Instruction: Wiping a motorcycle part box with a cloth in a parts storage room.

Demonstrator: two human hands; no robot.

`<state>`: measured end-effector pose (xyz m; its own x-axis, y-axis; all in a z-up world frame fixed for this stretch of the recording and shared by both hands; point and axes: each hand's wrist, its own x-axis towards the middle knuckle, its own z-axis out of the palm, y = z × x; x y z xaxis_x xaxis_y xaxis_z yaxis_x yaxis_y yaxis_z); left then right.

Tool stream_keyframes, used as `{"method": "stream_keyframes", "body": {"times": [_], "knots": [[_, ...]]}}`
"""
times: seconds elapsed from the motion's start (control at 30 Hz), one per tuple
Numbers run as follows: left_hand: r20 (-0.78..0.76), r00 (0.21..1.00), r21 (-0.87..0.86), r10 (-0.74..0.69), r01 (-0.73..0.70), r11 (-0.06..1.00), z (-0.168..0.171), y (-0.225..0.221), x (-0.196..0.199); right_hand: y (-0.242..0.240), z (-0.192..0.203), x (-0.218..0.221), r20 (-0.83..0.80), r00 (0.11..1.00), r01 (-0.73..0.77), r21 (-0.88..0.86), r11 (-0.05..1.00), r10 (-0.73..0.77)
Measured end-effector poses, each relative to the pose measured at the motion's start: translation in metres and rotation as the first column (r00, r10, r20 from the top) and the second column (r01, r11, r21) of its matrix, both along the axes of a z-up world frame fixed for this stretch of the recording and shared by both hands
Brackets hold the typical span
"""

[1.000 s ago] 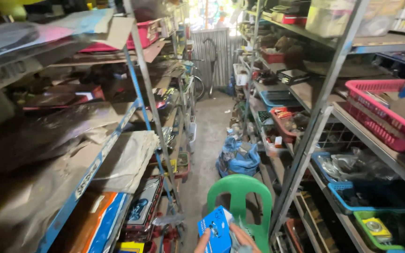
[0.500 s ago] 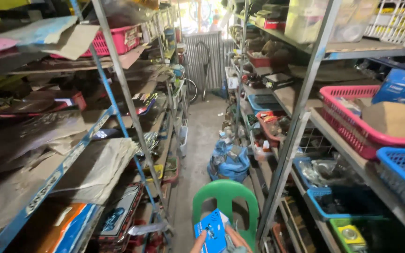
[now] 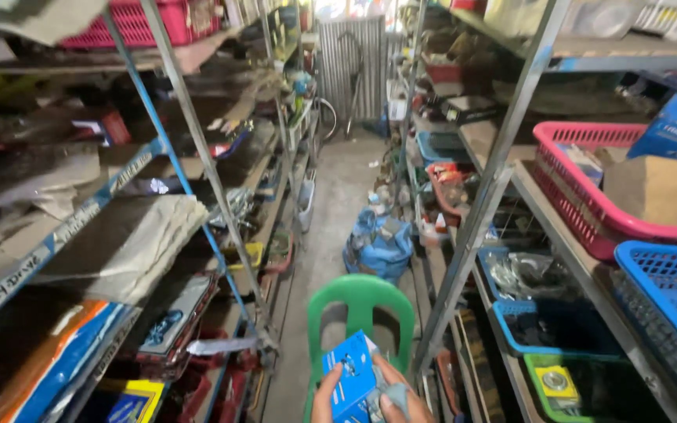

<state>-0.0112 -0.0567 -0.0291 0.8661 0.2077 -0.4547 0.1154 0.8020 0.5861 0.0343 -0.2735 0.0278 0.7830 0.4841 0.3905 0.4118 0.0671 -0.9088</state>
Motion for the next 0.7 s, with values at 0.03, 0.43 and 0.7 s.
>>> {"method": "stream_keyframes", "body": {"times": [0.03,0.43,0.7], "knots": [[-0.004,1.0,-0.008,0.008,-0.008,1.0,0.0,-0.007,0.05,0.001,0.011,0.0,-0.058,0.997,-0.056,0.02,0.998,0.057],[0.196,0.977,0.27,-0.081,0.026,0.963,-0.144,0.028,0.054,0.044,0.03,-0.007,-0.339,0.924,-0.114,0.197,0.974,0.177],[0.089,0.991,-0.082,-0.095,0.102,0.991,0.004,0.076,0.064,0.069,0.018,0.013,-0.218,0.975,-0.006,0.177,0.984,0.045]]}}
